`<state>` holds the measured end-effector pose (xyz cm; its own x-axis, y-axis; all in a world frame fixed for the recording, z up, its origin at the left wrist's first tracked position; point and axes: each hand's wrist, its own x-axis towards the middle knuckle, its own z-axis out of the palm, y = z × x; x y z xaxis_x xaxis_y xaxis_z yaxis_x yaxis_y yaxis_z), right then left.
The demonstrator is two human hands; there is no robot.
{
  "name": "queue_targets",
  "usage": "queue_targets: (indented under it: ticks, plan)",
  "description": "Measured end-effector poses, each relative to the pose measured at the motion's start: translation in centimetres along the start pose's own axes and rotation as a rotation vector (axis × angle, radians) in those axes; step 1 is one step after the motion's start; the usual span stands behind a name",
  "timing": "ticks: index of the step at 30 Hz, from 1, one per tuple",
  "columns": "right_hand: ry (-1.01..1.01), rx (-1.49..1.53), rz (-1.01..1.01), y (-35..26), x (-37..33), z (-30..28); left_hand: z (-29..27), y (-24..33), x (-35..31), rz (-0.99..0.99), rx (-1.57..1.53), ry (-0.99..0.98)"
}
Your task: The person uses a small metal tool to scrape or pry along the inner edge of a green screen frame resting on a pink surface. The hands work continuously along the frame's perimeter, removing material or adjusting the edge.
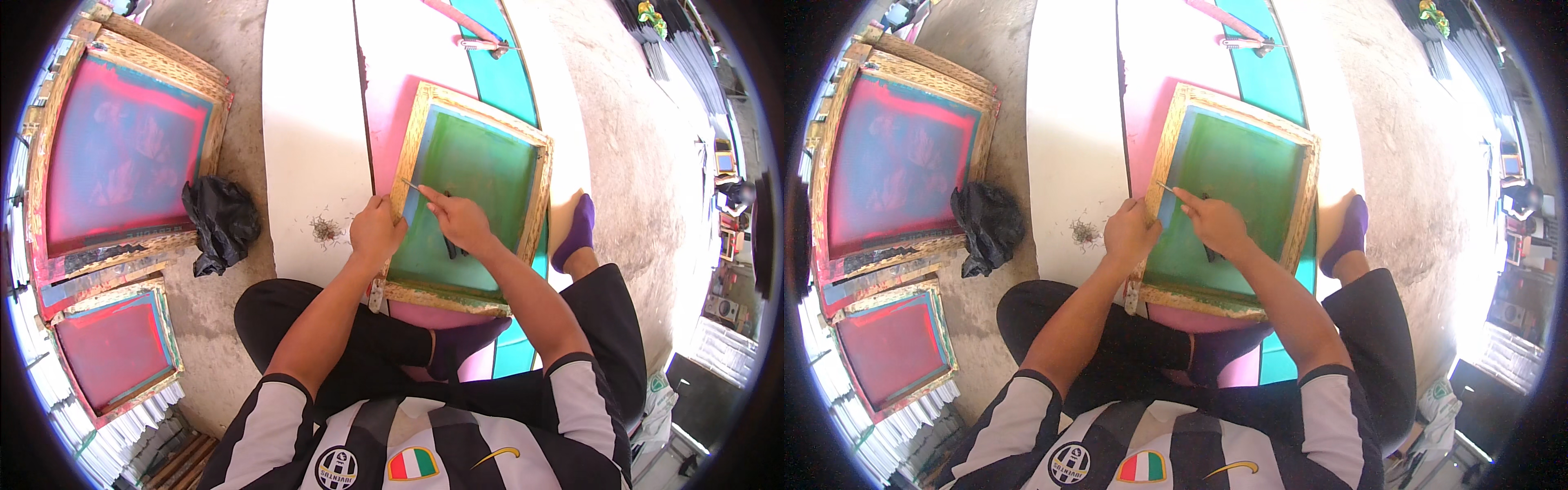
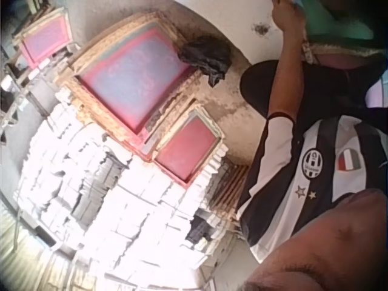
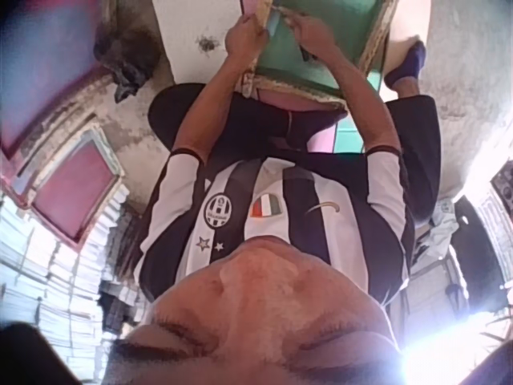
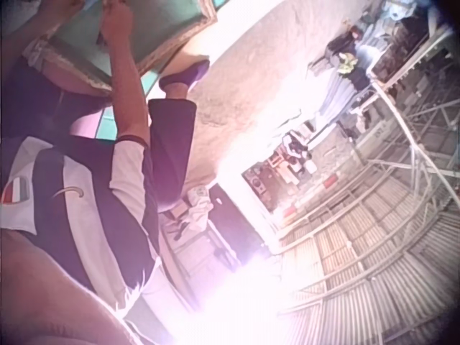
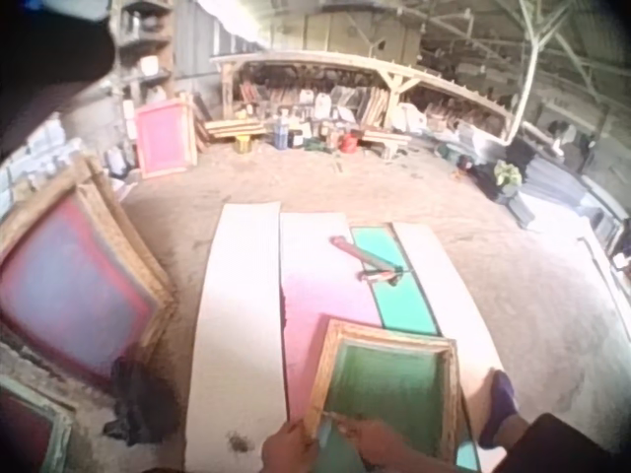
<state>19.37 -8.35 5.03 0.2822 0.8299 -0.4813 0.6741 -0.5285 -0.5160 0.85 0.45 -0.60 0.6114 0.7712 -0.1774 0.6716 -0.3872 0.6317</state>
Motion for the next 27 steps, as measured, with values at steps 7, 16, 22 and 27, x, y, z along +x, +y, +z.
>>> queue_targets:
  ticks: [7, 16, 22, 27]
  plan:
    - [0.031, 0.433, -0.106, 4.9, 2.2, 2.2, 0.4, 0.9, 0.1, 0.025, 0.004, 0.030]
    - [0.311, 0.147, -0.235, 4.1, 1.2, 4.0, 0.0, 0.8, 0.1, 0.009, -0.005, 0.036]
    - [-0.195, 0.671, 0.291, 0.7, 2.4, -0.6, -0.3, 0.4, 0.1, -0.010, 0.022, -0.014]
    - [0.041, 0.158, 0.000, 0.9, 0.0, -0.4, -0.2, 0.6, 0.2, -0.040, 0.030, -0.048]
